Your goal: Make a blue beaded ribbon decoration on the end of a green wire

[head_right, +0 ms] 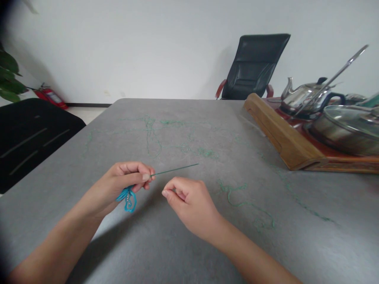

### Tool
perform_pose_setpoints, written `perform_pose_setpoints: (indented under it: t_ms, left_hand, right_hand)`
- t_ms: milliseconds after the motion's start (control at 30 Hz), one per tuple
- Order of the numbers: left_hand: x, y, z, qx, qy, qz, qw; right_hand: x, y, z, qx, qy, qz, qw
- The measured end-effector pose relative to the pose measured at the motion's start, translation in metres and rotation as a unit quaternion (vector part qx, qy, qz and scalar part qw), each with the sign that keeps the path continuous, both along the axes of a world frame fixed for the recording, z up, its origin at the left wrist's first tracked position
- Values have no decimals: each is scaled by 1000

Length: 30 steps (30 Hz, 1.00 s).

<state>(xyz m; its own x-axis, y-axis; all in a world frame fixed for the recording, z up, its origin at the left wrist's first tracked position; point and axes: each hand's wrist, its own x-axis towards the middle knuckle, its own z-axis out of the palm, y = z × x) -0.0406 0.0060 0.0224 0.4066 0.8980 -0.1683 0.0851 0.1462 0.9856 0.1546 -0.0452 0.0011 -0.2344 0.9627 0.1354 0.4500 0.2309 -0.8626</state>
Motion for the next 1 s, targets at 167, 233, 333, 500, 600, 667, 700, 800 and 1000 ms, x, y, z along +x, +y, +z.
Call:
perform_pose_setpoints:
  t_ms: [167, 233, 333, 500, 600, 667, 700, 800, 1000]
  left_hand:
    - [-1, -1, 0, -63, -49, -51, 995]
    - [-2, -1, -1, -84, -51, -79, 992]
    - [-4, -1, -1, -103, -31, -128, 986]
    - [-2, -1, 5, -128, 35, -208, 969]
    - [-1, -3, 6, -113, 70, -230, 964]
    - [0, -3, 3, -91, 94, -235, 963]
    - [0, -3, 2, -78, 105, -236, 963]
    - [0, -3, -2, -47, 133, -230, 963]
    - [3, -3, -3, -6, 150, -160, 976]
  right_hand:
    - [1, 6, -7, -65, 67, 17, 995]
    - [3, 9, -10, -83, 89, 20, 992]
    - [7, 13, -16, -115, 110, 26, 987]
    - [13, 18, -21, -112, 116, 60, 985]
    - [15, 18, -17, -118, 107, 60, 985]
    - [16, 17, -13, -118, 106, 60, 985]
    - [17, 17, -11, -118, 107, 63, 985]
    - [18, 14, -5, -116, 96, 68, 986]
    - [10, 2, 8, -7, -1, 59, 998]
